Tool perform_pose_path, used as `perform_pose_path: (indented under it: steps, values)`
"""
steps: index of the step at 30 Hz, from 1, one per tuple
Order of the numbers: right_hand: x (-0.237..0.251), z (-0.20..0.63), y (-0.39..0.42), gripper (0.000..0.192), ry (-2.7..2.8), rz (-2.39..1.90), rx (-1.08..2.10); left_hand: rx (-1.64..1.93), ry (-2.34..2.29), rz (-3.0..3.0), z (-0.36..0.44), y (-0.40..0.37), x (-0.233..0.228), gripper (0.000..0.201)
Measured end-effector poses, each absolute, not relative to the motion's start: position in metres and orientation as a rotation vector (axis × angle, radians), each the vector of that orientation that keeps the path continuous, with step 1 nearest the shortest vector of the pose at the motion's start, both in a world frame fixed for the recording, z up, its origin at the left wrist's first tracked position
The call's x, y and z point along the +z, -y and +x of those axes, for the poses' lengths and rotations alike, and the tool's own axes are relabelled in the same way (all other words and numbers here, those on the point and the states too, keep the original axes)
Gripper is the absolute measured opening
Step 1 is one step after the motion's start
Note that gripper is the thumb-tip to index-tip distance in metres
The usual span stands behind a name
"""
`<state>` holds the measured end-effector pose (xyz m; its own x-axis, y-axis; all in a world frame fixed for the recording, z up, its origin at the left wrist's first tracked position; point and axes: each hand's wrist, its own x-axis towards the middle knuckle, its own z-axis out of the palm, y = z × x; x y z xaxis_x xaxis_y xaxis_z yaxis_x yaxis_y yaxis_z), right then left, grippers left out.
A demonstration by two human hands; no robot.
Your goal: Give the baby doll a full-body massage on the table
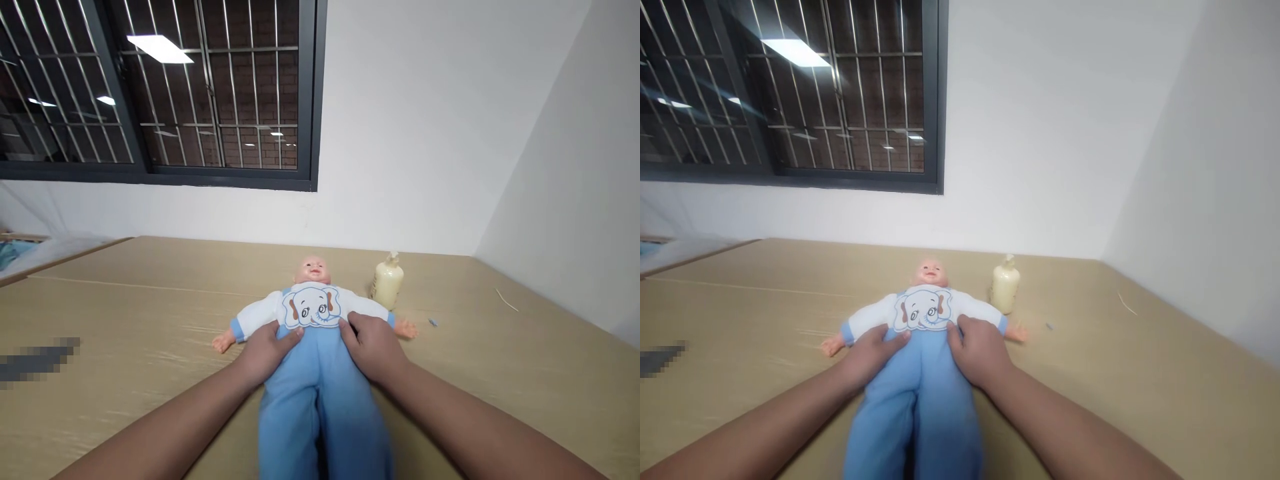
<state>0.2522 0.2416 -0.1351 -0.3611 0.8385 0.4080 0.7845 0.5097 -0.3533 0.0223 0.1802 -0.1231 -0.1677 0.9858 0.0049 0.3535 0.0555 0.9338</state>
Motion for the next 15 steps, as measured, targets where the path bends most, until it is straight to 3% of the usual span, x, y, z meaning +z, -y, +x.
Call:
perform_pose_path:
  steps: [5,10,15]
  values:
    - [-0.135,0.249,-0.239,0.022,2.188,-1.199,-0.076,1.038,-1.959,1.707,0.02,-0.184,-0.13,0.043]
    - [-0.141,0.249,-0.238,0.015,2.164,-0.965,0.071,1.299,-1.912,1.862,0.019,-0.182,-0.135,0.036]
    - [-0.134,0.251,-0.235,0.007,2.173,-0.986,0.228,1.328,-1.749,1.923,0.017,-0.181,-0.132,0.028]
